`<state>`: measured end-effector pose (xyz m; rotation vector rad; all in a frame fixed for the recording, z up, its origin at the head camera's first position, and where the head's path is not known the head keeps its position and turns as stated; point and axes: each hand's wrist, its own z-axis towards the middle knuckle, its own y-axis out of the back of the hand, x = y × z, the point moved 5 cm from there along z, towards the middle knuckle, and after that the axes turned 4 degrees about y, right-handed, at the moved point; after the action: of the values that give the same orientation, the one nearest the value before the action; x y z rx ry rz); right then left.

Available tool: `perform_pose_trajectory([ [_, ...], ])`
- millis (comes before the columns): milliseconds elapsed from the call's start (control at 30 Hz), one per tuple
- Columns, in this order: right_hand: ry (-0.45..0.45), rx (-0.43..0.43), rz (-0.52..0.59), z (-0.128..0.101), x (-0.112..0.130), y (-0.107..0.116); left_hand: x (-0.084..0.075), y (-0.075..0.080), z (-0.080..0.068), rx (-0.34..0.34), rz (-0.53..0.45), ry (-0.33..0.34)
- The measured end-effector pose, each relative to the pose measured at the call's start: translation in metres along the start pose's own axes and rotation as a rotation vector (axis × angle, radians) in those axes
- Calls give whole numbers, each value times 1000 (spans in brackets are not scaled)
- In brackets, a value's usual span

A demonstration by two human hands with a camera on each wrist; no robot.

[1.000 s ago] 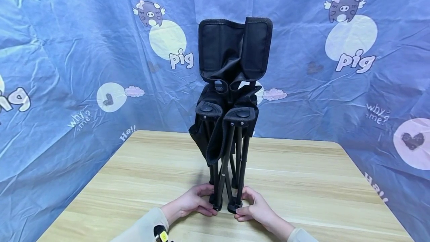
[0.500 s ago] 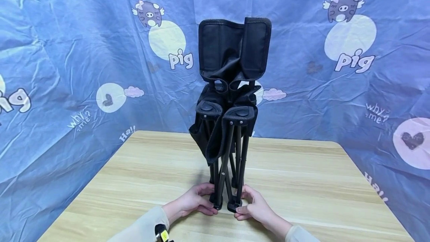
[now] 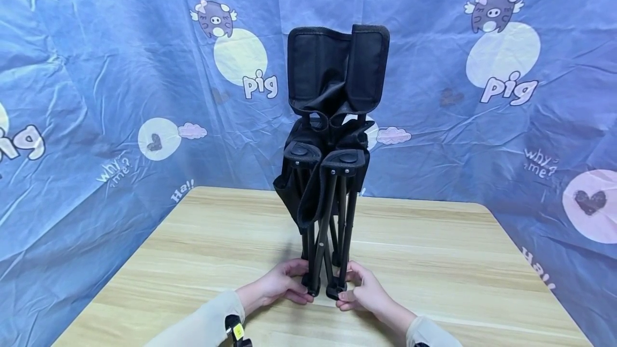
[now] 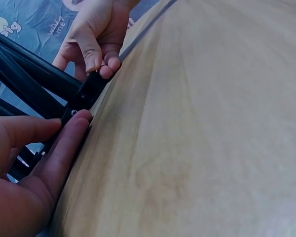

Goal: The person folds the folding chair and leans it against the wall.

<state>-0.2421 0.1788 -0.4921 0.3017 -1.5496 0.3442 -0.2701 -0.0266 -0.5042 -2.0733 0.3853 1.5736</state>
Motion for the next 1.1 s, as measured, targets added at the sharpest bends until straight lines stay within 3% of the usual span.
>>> perform_pose_trajectory([
  [467, 12, -21, -24, 8, 3, 5, 0, 4, 12, -6, -17, 13],
  [1100, 3, -47, -27, 21, 4, 12, -3, 9, 26, -63, -6, 6],
])
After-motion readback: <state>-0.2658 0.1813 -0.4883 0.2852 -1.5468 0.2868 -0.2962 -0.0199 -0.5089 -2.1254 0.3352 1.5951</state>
